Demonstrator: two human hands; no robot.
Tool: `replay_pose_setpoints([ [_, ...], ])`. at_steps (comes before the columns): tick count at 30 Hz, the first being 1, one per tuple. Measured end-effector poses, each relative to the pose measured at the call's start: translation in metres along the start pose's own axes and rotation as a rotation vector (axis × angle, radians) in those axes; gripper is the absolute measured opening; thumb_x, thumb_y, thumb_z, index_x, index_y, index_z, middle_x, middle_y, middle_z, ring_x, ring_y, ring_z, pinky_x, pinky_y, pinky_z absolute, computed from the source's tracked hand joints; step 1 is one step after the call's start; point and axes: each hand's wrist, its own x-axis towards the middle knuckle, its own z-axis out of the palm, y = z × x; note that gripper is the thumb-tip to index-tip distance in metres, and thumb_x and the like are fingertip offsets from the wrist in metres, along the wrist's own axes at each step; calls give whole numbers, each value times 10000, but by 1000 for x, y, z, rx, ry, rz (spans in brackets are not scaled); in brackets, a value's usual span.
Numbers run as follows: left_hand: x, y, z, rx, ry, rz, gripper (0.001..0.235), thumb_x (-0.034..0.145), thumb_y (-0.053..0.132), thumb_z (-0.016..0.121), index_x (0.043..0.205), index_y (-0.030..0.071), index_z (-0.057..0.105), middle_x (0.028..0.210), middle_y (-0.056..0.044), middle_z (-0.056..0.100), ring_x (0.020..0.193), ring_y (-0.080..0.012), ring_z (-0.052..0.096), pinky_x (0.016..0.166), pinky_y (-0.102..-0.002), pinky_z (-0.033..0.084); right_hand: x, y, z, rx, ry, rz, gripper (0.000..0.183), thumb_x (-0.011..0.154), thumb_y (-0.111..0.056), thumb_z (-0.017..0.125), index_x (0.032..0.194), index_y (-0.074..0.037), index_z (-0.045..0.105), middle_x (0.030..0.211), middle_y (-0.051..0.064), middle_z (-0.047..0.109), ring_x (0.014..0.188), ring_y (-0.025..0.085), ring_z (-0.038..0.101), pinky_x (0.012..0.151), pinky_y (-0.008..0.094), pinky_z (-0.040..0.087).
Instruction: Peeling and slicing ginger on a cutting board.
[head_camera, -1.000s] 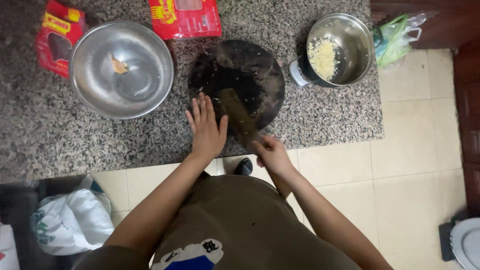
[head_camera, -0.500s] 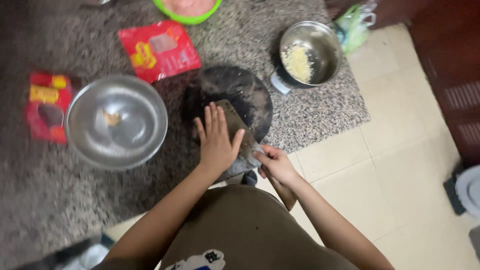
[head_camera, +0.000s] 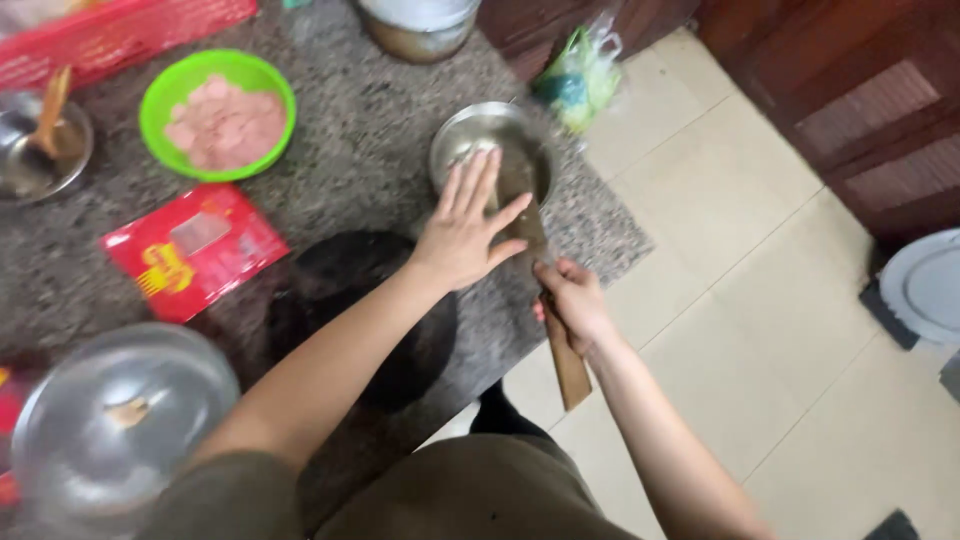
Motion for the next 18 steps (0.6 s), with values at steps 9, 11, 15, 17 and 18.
replay_pose_setpoints([
  [9, 54, -16, 48, 220, -148, -218, 630, 1055, 624, 339, 1639, 401, 264, 1699, -277, -44, 1592, -422, -50, 1261, -579, -17, 55, -66, -61, -70, -255, 123, 161, 983, -146, 621, 1109, -55, 658, 733, 34, 615, 480, 133, 555, 441, 275, 437],
  [11, 58, -20, 51, 286, -166, -263, 640, 1059, 617, 330, 1650, 384, 245, 1699, -269, -44, 1589, -413, -54, 1257, -580, -19, 61, -75, -73, -92, -311, 114, 194, 982, -143, 611, 1135, -39, 671, 766, 31, 640, 490, 127, 558, 455, 273, 449],
  [15, 77, -13, 34, 268, -377, -513, 671, 1026, 596, 277, 1627, 307, 203, 1691, -220, -56, 1568, -365, -71, 1231, -580, -45, 74, -79, -94, -132, -367, 162, 231, 982, -138, 601, 1165, -26, 685, 805, 25, 661, 499, 112, 537, 472, 266, 445],
  [17, 75, -14, 41, 311, -358, -565, 692, 1036, 560, 315, 1628, 221, 201, 1695, -210, -40, 1572, -369, -46, 1234, -582, -29, 81, -80, -100, -155, -363, 155, 225, 992, -147, 593, 1154, -17, 678, 790, 29, 647, 507, 117, 548, 473, 273, 446],
  [18, 75, -14, 45, 350, -333, -607, 718, 1045, 523, 353, 1629, 135, 198, 1698, -200, -25, 1577, -373, -22, 1236, -584, -13, 84, -80, -103, -178, -349, 141, 222, 1001, -156, 586, 1143, -9, 671, 775, 33, 634, 514, 123, 558, 473, 280, 446],
])
